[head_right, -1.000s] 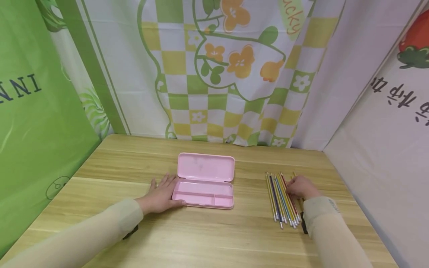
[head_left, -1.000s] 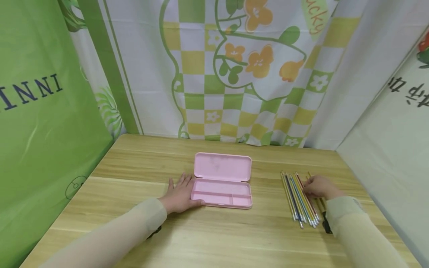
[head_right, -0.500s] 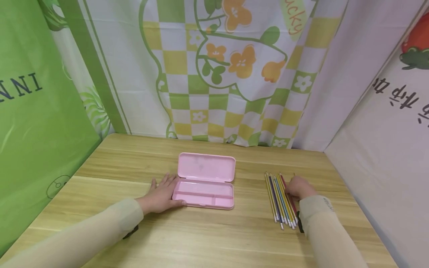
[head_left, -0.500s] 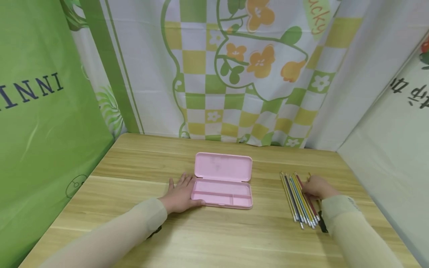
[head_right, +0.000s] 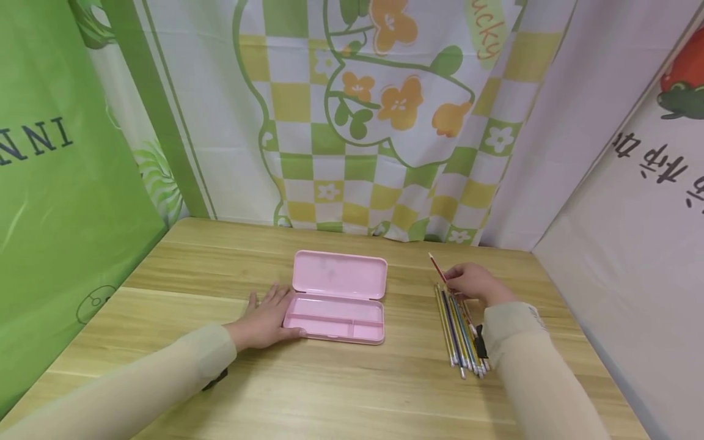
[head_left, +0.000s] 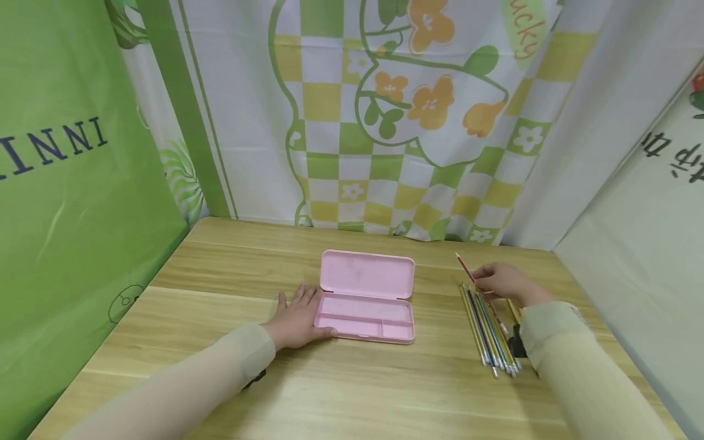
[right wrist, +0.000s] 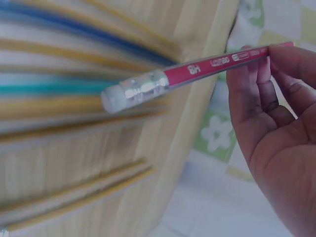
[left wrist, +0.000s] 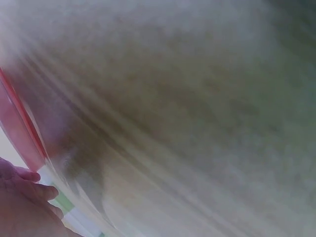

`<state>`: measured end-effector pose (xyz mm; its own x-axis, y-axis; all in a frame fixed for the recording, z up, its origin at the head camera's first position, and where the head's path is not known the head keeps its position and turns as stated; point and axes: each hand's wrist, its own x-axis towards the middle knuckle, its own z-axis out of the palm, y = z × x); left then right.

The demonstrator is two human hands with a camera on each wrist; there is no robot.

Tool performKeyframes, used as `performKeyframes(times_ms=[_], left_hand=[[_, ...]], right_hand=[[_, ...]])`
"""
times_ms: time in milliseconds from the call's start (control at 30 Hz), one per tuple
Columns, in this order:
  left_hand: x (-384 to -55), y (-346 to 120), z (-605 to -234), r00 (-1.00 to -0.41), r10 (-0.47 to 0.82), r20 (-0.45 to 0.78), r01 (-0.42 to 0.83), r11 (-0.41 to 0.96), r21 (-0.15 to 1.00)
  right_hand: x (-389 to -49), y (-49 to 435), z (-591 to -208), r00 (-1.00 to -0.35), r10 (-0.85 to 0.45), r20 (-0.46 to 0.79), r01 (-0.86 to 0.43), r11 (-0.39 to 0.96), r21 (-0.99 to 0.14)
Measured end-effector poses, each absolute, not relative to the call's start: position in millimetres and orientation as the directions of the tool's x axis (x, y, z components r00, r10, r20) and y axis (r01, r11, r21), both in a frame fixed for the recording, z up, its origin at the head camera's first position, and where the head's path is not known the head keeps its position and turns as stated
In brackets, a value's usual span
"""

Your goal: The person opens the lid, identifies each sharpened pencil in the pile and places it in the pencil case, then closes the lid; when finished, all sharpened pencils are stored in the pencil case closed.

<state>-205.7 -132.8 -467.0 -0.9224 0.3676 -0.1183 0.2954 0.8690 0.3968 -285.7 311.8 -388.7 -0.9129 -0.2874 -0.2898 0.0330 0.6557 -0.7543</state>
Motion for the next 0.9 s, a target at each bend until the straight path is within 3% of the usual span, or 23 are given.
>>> performKeyframes(times_ms=[367,900], left_hand=[[-205.6,-133.0,-465.2,-0.921,0.37,-0.117,0.3,0.87,0.391],[-206.3,-131.6,-465.6,-0.926,0.361,-0.114,0.298,0.881,0.367]], right_hand=[[-297.2,264.0,-379.3,-0.858,-0.438,-0.269,0.025,0.488,-0.872],[-304.4,189.8,-376.9,-0.802,-0.558,-0.214,-0.097,0.476,-0.874]])
